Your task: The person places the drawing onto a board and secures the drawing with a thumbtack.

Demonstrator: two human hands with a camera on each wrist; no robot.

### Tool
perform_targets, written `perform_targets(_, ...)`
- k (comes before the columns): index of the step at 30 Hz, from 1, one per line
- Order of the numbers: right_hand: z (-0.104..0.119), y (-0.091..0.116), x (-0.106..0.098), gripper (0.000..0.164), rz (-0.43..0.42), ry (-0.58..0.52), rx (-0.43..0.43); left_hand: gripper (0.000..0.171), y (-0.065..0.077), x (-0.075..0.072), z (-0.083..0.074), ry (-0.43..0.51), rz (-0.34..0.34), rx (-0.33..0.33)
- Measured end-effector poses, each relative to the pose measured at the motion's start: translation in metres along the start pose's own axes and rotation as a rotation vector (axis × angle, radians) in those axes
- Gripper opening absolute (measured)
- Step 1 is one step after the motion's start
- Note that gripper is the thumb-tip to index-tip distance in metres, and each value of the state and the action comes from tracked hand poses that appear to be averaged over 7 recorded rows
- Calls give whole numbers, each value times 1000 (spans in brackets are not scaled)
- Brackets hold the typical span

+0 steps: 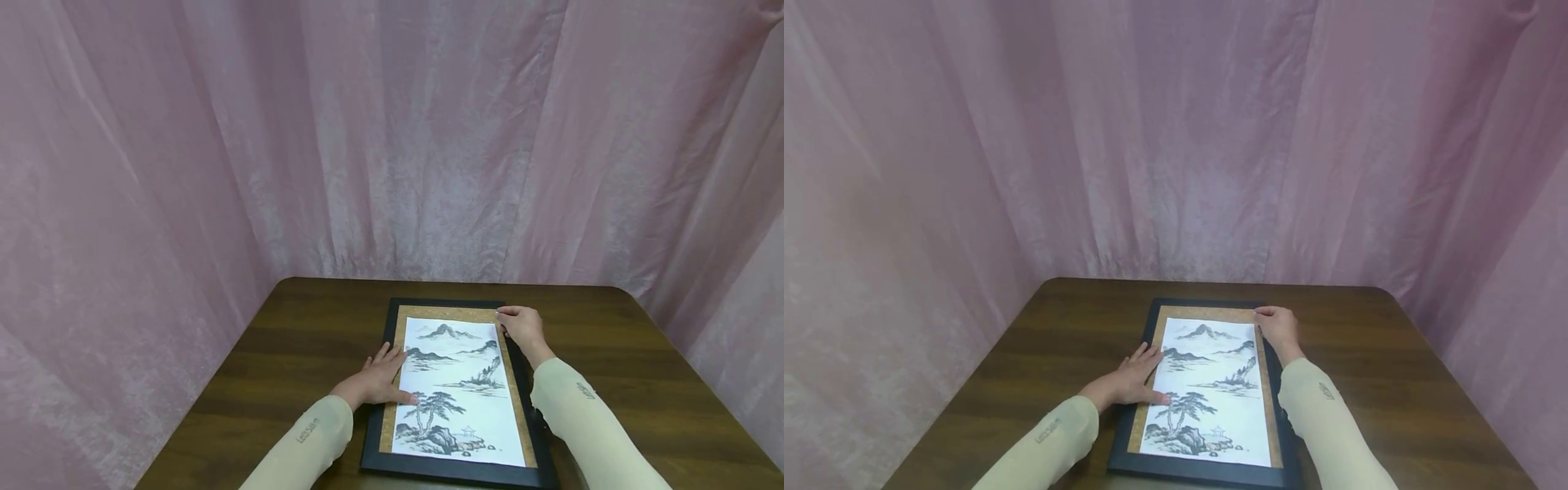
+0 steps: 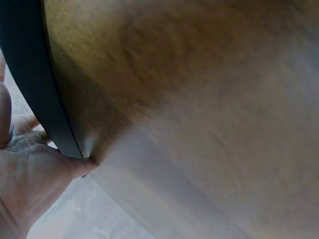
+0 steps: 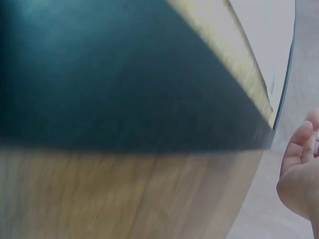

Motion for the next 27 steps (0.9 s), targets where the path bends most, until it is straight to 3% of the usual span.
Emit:
perform_targets(17, 11, -6, 58, 24, 184, 46, 30, 102, 0, 1, -4, 3, -6, -2)
perform_targets(24, 14, 0, 67, 20, 174, 80, -38, 103, -1, 4, -11, 8, 7, -2)
perform_targets(27, 11, 0, 69, 17, 177, 92, -20, 102, 0, 3, -15, 11, 8, 3)
Point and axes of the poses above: each hand's wrist, its own y-axis away from the middle knuckle, its own x-axis out of the palm, z = x × y, the point moved 6 cm from there along -y, towards the middle knuckle, and after that the axes turned 2 degrees about -z, right-handed, at the moved point
